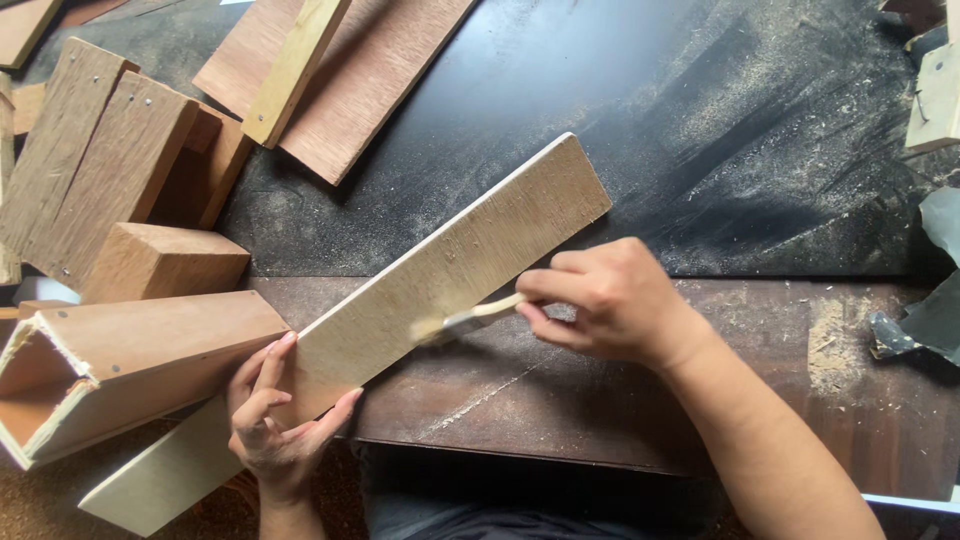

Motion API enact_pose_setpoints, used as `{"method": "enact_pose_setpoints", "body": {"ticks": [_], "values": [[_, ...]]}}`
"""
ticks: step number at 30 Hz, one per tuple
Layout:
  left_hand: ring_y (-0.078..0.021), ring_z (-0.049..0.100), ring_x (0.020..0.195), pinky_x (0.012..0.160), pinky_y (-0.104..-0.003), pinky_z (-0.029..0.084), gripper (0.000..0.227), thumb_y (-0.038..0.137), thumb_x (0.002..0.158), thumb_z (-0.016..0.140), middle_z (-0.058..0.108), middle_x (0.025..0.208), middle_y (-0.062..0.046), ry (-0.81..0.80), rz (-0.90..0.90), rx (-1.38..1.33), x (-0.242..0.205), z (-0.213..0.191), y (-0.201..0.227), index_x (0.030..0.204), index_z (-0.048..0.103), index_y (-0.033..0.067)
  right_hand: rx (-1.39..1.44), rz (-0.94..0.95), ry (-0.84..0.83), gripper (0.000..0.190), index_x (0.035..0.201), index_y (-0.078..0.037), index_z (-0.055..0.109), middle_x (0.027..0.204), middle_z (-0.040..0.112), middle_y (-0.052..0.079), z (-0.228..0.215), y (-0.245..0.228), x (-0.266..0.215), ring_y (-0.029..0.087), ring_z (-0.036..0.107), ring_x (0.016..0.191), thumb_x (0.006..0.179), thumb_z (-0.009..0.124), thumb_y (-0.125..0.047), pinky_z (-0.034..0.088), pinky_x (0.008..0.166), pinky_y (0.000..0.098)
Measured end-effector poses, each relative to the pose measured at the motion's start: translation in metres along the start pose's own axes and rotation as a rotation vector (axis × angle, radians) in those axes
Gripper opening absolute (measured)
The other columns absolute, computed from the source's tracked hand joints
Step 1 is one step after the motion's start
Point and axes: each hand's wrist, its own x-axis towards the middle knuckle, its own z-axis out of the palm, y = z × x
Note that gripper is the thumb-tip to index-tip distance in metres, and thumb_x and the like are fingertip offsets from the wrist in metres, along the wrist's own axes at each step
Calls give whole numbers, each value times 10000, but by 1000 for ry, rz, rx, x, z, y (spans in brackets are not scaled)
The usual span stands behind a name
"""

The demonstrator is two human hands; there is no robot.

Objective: The person brushes a long wooden plank with a paintbrush, then flips it to brush the other side. The person then picks up a smaller wooden piece and sands it with a sanding block.

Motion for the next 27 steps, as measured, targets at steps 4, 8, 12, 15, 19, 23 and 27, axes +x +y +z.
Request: {"method": "enact_pose_setpoints", "body": {"ticks": [4, 8, 12, 15, 19, 23, 27], "values": [[-347, 615, 1274, 1120, -438, 562, 727, 162, 636, 949, 659, 1326, -196, -11, 18, -5, 1, -1, -3, 1075, 370, 130, -18, 68, 41, 122, 842, -125, 798, 622, 714, 1, -22, 17, -10, 56, 579, 428, 927, 734, -184, 416, 331, 199], [-350, 621, 1264, 1097, -430, 571, 725, 156, 636, 957, 653, 1330, -202, 1, 41, -12, 2, 0, -3, 1068, 375, 129, -157, 318, 75, 161, 983, -66, 792, 725, 714, 44, -79, 48, -39, 71, 623, 511, 1036, 725, -202, 438, 449, 197], [-353, 621, 1255, 1078, -431, 565, 731, 158, 633, 960, 651, 1331, -210, 12, 54, -9, 3, 0, -2, 1073, 377, 126, -170, 279, 66, 155, 1001, -72, 788, 738, 729, 49, -76, 42, -38, 89, 656, 560, 1027, 746, -220, 492, 460, 187], [-359, 624, 1250, 1073, -436, 565, 731, 162, 637, 960, 651, 1327, -213, 13, 65, 1, 4, 0, 0, 1069, 372, 125, -70, 181, 15, 116, 919, -111, 805, 723, 748, 31, -38, 17, -13, 104, 663, 533, 934, 760, -217, 500, 431, 211], [-357, 630, 1238, 1068, -442, 559, 736, 159, 625, 958, 659, 1312, -211, 19, 56, 8, 7, 0, 2, 1059, 365, 126, -68, 130, -74, 102, 855, -128, 806, 689, 758, 11, -15, -1, 4, 115, 658, 494, 873, 785, -226, 515, 432, 257], [-361, 628, 1242, 1064, -440, 568, 728, 161, 644, 954, 656, 1313, -222, 12, 62, 3, 5, -1, 1, 1064, 361, 123, -59, 347, 86, 113, 1004, -90, 793, 808, 757, 39, -55, 28, -22, 98, 690, 634, 979, 751, -192, 539, 511, 228], [-357, 633, 1229, 1052, -442, 572, 726, 166, 642, 953, 655, 1302, -228, 11, 73, 10, 6, 0, 0, 1060, 362, 119, -220, 497, 176, 150, 1077, -42, 785, 838, 747, 76, -91, 53, -52, 105, 698, 690, 1077, 790, -192, 546, 593, 217]]}}
